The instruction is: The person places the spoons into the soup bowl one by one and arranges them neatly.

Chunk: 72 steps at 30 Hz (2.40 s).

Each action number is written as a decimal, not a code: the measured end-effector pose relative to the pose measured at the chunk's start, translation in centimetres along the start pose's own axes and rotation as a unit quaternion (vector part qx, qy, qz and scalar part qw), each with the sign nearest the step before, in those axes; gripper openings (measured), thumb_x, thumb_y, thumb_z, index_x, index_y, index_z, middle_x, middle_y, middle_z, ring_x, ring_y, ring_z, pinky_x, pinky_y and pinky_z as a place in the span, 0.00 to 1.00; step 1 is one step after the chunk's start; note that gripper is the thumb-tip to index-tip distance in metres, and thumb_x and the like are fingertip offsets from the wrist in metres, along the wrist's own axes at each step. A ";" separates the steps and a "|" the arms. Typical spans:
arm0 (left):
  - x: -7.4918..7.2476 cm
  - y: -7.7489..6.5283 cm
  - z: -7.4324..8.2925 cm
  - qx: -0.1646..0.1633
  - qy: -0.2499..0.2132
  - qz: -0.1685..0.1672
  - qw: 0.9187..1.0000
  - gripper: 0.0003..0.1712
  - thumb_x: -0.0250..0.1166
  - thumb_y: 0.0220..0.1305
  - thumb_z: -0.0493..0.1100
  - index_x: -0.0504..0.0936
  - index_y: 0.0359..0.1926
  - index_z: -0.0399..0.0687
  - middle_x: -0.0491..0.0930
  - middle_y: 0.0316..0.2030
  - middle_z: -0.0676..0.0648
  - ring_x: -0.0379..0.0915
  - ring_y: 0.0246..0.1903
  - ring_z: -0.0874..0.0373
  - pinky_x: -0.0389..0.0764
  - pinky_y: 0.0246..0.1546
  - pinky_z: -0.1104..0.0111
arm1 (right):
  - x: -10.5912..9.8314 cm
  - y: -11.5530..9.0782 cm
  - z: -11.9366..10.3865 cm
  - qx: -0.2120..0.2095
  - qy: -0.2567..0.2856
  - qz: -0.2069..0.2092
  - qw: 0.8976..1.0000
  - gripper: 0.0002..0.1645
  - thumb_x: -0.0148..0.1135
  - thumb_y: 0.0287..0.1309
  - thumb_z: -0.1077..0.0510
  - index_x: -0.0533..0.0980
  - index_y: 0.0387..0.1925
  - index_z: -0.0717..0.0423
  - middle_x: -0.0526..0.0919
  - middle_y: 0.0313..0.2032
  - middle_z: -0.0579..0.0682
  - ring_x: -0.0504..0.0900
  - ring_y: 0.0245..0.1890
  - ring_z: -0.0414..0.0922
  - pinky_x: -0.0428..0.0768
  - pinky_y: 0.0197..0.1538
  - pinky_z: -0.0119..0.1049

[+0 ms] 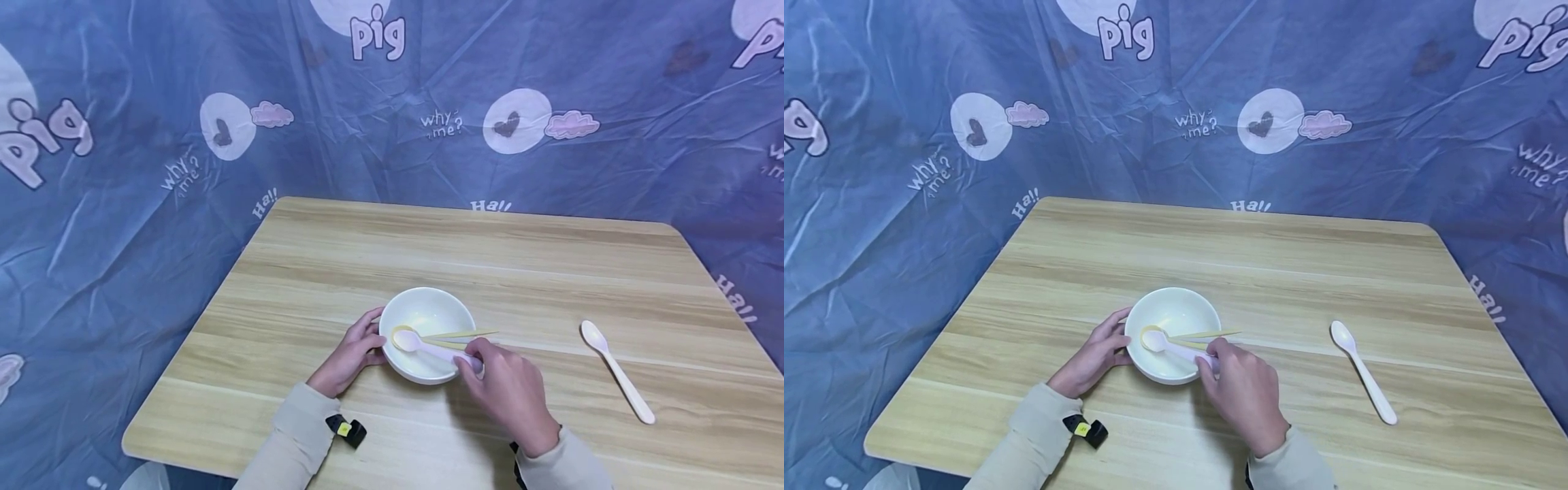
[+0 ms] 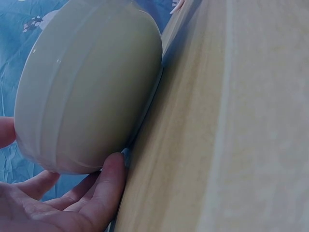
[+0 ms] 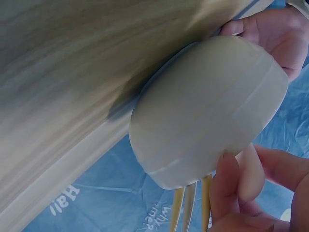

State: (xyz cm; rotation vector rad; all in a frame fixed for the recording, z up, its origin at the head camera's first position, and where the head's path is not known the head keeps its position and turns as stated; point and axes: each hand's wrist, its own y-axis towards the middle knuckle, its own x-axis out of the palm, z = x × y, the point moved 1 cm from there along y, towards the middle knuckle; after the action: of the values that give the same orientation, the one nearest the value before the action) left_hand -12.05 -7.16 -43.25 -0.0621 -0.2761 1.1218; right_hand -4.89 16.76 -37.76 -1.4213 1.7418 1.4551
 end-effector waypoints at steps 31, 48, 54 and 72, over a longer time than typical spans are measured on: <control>0.1 0.0 0.0 0.000 -0.003 0.001 1.000 0.36 0.49 0.62 0.35 0.52 0.71 0.46 0.64 0.60 0.30 0.73 0.47 0.52 0.78 0.46 0.58 | -1.3 -1.6 4.3 0.040 0.061 0.068 0.995 0.03 0.67 0.49 0.58 0.81 0.27 0.51 0.80 0.26 0.43 0.71 0.24 0.38 0.65 0.22 0.29; 0.1 0.0 0.1 0.002 -0.008 -0.001 1.000 0.36 0.50 0.62 0.35 0.52 0.71 0.45 0.64 0.60 0.30 0.74 0.47 0.51 0.78 0.47 0.57 | -2.7 -2.4 8.0 0.102 0.027 0.001 0.994 0.11 0.65 0.51 0.55 0.81 0.35 0.57 0.83 0.33 0.52 0.79 0.30 0.49 0.72 0.27 0.43; 0.0 0.1 0.1 0.001 -0.005 -0.001 1.000 0.36 0.50 0.62 0.35 0.53 0.71 0.46 0.64 0.60 0.30 0.74 0.48 0.51 0.78 0.47 0.57 | -3.2 -2.9 9.3 0.107 0.007 -0.012 0.994 0.13 0.66 0.50 0.55 0.82 0.37 0.59 0.84 0.34 0.57 0.81 0.28 0.52 0.75 0.31 0.49; 0.2 0.0 0.1 0.000 0.000 0.003 1.000 0.36 0.50 0.62 0.36 0.53 0.71 0.47 0.64 0.60 0.30 0.74 0.47 0.50 0.78 0.47 0.57 | -5.3 -4.7 13.5 0.143 -0.047 -0.052 0.987 0.16 0.65 0.48 0.56 0.81 0.38 0.61 0.82 0.38 0.62 0.78 0.37 0.66 0.72 0.27 0.53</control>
State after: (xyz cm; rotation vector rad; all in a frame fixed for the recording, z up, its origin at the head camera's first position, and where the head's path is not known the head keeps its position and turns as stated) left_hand -12.00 -7.02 -43.12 -0.0630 -0.2760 1.1268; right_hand -2.18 31.63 -39.89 -1.2516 1.7117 1.1454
